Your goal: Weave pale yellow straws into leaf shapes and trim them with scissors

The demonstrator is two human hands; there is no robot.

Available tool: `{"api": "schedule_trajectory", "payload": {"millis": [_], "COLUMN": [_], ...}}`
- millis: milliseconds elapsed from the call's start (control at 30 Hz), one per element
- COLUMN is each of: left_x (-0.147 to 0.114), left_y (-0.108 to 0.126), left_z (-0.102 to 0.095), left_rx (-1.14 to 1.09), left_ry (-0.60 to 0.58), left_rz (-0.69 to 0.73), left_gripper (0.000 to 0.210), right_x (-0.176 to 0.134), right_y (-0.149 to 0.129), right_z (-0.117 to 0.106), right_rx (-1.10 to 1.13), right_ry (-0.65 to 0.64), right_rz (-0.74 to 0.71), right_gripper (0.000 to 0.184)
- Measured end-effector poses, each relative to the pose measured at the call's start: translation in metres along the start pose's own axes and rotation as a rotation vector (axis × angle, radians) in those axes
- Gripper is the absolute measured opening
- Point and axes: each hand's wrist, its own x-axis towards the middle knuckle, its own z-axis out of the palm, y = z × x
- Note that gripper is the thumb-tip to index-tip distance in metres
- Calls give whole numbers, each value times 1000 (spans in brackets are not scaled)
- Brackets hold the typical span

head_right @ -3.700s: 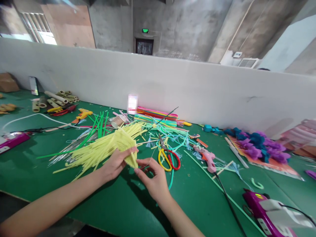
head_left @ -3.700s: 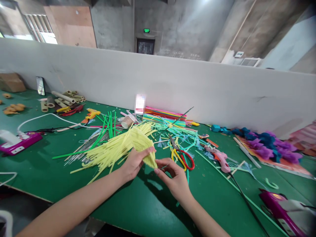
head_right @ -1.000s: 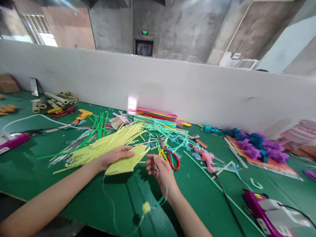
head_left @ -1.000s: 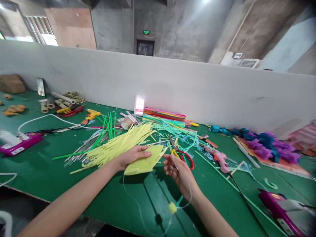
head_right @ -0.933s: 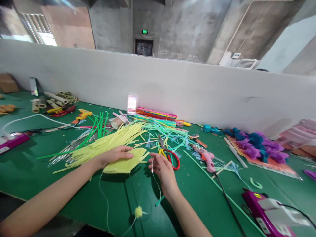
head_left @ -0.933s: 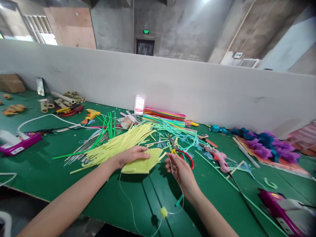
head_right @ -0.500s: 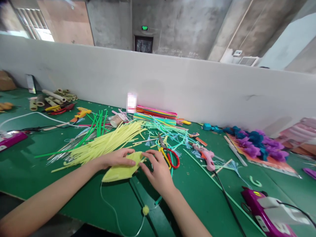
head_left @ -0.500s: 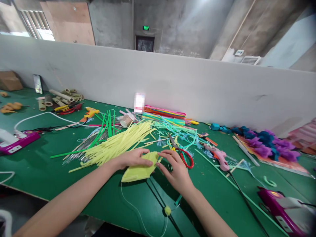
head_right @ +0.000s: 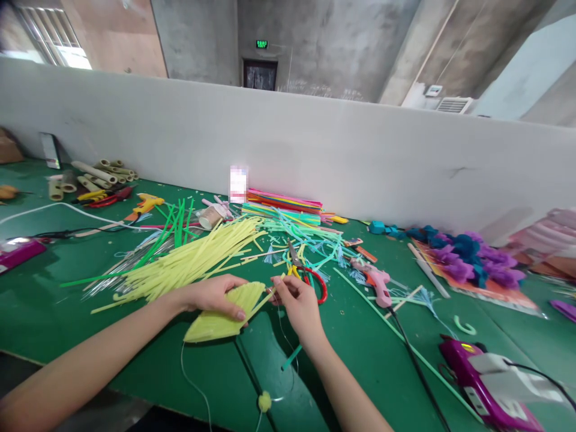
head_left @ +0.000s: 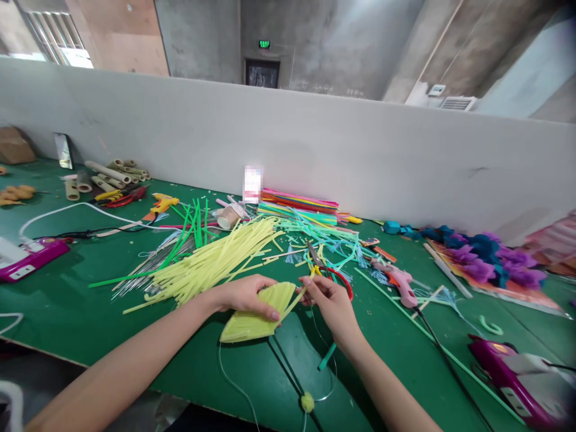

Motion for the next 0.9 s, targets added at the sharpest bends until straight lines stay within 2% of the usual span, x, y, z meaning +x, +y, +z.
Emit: {"api": "schedule_trajectory", "payload": {"millis": [100, 300, 433, 533, 633, 700, 767, 800, 867, 900], "left_x": [-1, 2, 1, 0, -1, -1, -2, -2, -1, -1], "left_y": [1, -2, -3, -1, 1, 2, 2, 2, 1, 0], "left_z": [-2, -5, -4, -2, -1, 0, 1, 1, 2, 2], "left_rx": [13, 64, 46, 17, -14, -46, -95, -121, -158, -180], "left_ry": [10, -5, 38, 55, 83, 97, 98, 119, 116, 116], "left_rz": [8, 41, 28, 29, 38, 31, 11, 10, 4, 7], "left_gripper": [45, 46, 44, 44, 45, 46, 48, 50, 49, 48], "right_x": [-1, -3, -6, -8, -2, 10, 24, 31, 38, 39], "right_y": [-1, -2, -8, -23, -37, -38, -32, -26, -10, -2], "right_z": [-2, -9, -17, -27, -47, -68, -95, -109, -135, -145], "right_rx": [11, -89, -307, -514, -693, -815, -917, -954, -1151, -1268], "right_ry": [-6, 86, 127, 156, 212, 235, 377, 518, 732, 763], "right_rz": [5, -112, -147, -200, -251, -277, -285, -259, -138, -50], "right_gripper": [50, 56, 54, 50, 45, 44, 43, 46, 56, 62]}}
